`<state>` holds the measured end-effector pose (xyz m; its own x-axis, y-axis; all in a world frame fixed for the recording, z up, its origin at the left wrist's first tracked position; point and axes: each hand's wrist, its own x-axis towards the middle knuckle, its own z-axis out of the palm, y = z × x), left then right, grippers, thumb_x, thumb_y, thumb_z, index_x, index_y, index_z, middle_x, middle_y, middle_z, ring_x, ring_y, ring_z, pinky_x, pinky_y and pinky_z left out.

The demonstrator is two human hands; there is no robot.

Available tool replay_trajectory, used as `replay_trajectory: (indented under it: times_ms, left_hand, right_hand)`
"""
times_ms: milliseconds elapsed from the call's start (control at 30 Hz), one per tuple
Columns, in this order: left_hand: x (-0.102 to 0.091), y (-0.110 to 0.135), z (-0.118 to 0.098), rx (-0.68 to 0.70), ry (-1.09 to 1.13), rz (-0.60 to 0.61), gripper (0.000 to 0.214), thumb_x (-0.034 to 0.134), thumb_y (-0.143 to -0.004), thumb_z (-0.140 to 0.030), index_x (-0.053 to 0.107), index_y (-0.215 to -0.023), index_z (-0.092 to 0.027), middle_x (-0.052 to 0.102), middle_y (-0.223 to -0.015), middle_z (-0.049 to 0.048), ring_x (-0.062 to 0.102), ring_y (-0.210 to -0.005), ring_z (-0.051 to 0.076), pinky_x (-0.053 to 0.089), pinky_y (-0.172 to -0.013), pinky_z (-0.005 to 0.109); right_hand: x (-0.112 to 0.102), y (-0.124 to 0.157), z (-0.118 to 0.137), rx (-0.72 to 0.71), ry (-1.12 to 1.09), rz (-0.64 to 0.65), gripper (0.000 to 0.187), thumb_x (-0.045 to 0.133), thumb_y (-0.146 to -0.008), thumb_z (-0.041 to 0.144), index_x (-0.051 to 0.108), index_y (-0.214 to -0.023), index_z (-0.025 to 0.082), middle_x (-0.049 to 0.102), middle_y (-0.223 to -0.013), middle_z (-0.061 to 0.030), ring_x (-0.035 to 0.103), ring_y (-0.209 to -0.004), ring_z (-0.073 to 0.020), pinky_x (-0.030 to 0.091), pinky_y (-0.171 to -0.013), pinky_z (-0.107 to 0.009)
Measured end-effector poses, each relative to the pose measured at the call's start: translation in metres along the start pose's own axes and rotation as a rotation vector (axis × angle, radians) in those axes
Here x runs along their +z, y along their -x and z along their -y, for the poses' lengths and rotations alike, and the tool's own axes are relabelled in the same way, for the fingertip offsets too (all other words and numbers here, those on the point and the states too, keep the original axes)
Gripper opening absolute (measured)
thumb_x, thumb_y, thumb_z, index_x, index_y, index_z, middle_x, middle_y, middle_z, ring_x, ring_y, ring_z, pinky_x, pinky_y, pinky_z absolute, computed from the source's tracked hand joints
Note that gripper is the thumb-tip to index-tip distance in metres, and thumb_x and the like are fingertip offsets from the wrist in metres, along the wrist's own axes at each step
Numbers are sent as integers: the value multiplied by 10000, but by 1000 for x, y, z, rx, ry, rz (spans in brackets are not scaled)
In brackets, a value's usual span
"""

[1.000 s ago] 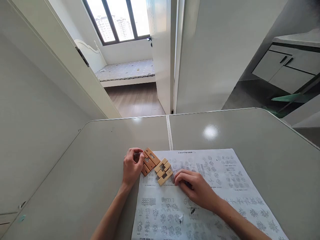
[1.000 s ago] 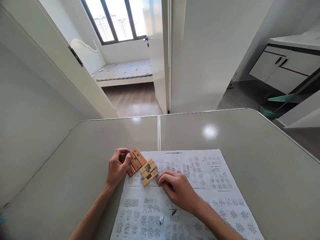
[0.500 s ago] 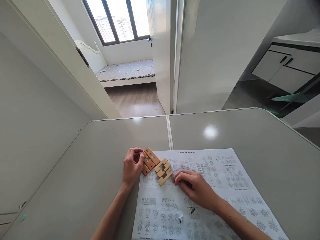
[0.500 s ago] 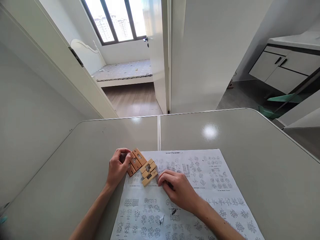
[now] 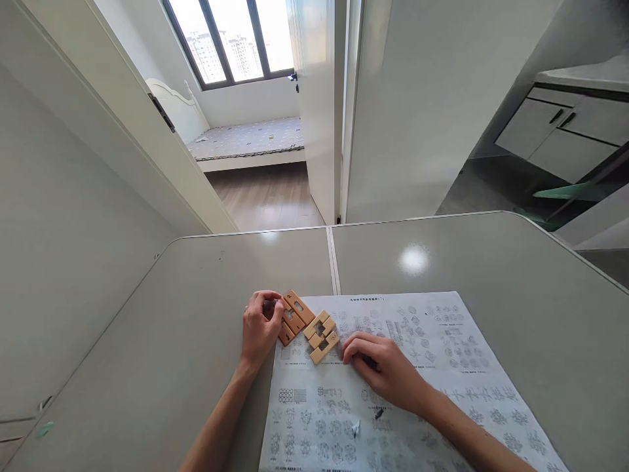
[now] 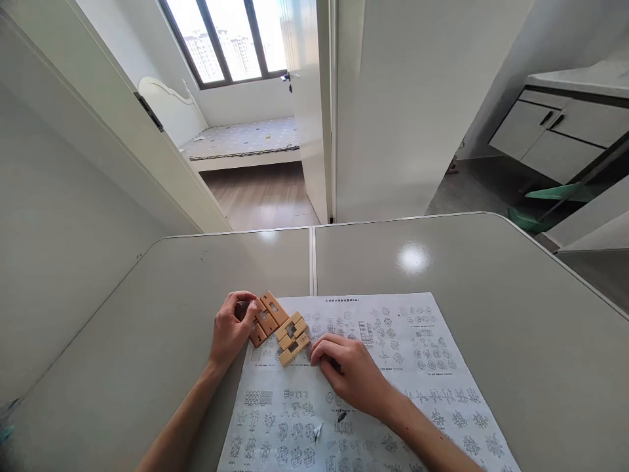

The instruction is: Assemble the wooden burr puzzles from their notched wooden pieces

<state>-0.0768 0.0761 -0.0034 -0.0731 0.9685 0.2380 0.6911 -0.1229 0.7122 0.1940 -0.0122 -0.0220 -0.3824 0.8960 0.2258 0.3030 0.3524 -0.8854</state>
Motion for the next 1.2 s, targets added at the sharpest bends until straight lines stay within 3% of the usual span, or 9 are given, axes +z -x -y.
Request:
replay_trajectory:
  times_ms: [300,467,867,1200]
  left_hand:
    - [0,0,-1,2,-5,-4,210,576,-931,-429,664,-937,-238,719,-988,59,691,-856,224,540,-742,330]
    - [0,0,0,-4,0,-5,198,579,-926,-418,665,-933,-239,715,-975,52,684,-839,219,533,-741,330]
    - [2,-2,9,-72,63,-38,204,443,-959,-267,625,-1045,-233,749,-1065,82,710,-988,264,543,-911,423]
    - [3,-2,9,-98,74,-22,221,434,-952,-276,623,-1052,-221,734,-1086,91,685,-1010,269,516,-961,441]
  right_hand:
    - [0,-1,0,-19,15,-8,232,508,-993,111,665,-884,241,756,-999,-46,716,-824,-186,544,-680,-281]
    - [0,0,0,-12,7,-8,234,511,-982,92,656,-880,244,753,-997,-33,712,-846,-182,534,-718,-280]
    - [0,0,0,-8,-11,-5,250,511,-964,46,638,-886,246,746,-1008,-17,705,-869,-174,514,-741,-274]
    - [1,1,-2,9,-7,5,246,504,-967,61,644,-885,246,746,-1011,-18,695,-841,-170,492,-700,-268]
